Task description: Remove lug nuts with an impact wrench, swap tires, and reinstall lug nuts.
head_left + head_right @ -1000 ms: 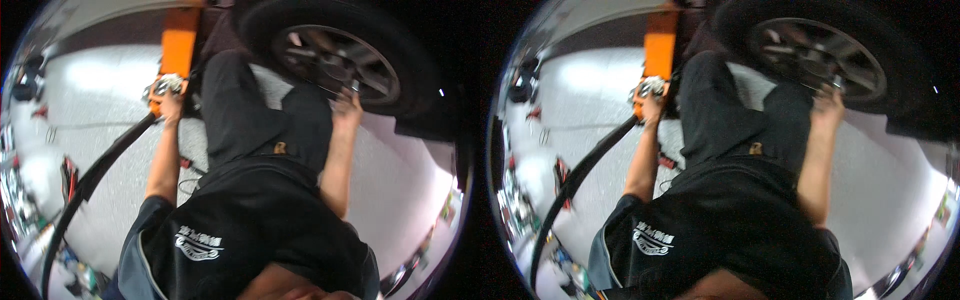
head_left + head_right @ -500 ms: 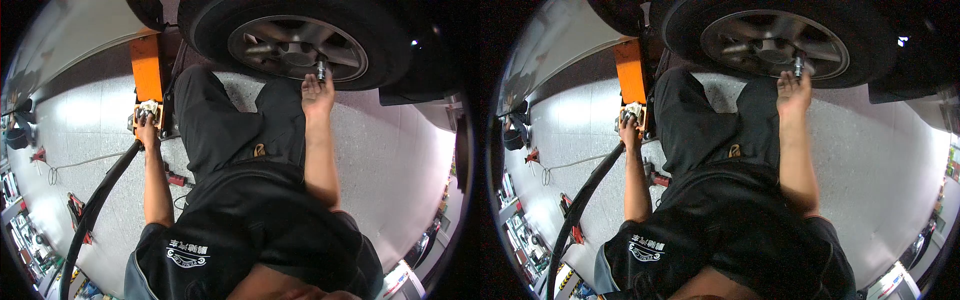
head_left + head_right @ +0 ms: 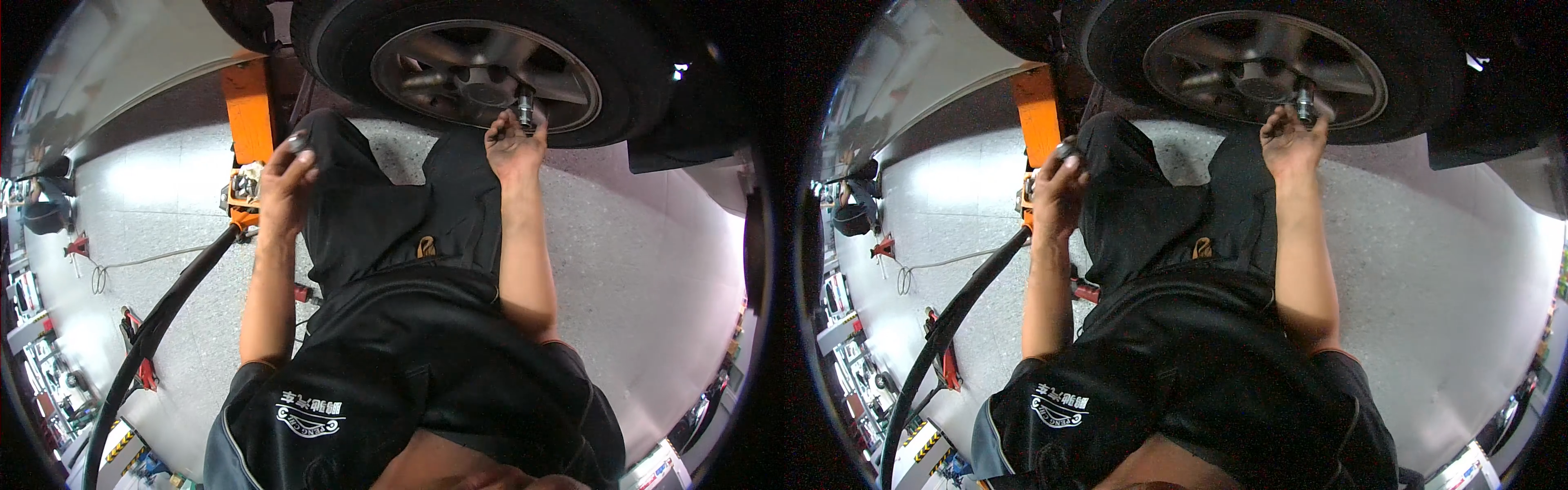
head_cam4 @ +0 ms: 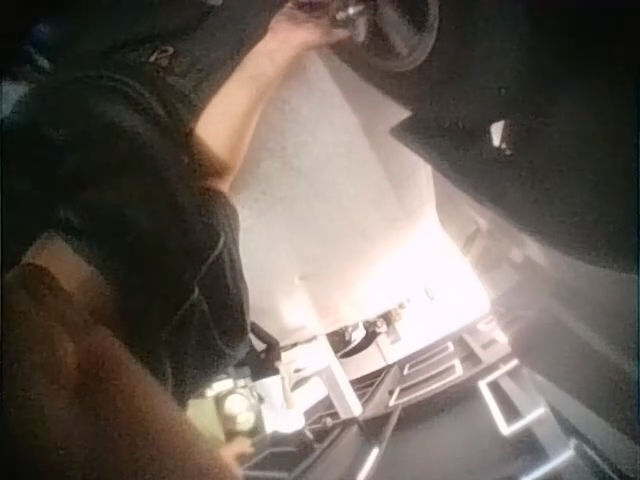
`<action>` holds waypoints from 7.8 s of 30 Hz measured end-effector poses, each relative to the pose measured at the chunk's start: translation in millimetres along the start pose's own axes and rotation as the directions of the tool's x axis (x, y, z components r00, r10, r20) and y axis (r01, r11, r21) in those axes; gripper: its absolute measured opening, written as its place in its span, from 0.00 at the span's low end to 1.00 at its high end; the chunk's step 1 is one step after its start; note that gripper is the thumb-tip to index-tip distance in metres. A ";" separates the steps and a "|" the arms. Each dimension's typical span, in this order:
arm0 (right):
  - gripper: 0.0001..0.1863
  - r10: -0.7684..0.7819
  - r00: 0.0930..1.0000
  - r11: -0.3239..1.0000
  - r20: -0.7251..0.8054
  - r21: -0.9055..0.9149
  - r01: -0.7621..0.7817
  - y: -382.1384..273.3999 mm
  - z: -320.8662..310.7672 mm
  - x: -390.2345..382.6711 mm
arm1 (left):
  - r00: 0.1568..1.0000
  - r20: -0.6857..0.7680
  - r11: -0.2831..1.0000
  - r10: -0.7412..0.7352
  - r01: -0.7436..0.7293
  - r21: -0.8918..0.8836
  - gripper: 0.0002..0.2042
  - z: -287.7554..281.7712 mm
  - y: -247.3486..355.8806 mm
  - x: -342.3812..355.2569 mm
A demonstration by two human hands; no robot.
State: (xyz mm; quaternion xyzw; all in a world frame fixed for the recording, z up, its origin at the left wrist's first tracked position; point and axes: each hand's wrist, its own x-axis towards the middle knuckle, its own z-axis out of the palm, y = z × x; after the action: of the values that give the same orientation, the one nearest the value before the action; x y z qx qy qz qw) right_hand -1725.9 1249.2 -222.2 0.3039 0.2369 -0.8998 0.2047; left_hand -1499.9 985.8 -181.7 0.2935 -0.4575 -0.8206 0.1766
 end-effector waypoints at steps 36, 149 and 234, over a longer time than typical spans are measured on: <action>0.18 0.147 0.989 0.909 -0.006 -0.395 -0.137 78.6 -29.4 -20.3 | 0.991 0.031 0.932 0.129 -0.132 0.337 0.23 61.8 -8.7 47.8; 0.22 -0.070 0.997 0.965 -0.024 -0.254 0.062 115.5 -15.4 51.1 | 0.842 -0.470 0.235 0.265 0.416 0.879 0.20 -291.4 -72.5 118.4; 0.17 -0.138 0.969 0.971 -0.205 0.163 0.173 19.3 -20.0 34.6 | 0.911 0.090 0.702 -0.404 0.371 -0.608 0.20 -21.1 10.0 -12.2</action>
State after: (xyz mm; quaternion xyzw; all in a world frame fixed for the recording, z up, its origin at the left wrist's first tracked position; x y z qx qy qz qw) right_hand -1732.3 1236.9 -264.4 0.3871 0.1964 -0.8972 0.0810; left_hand -1476.8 973.8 -177.9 0.3302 -0.0903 -0.9346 0.0970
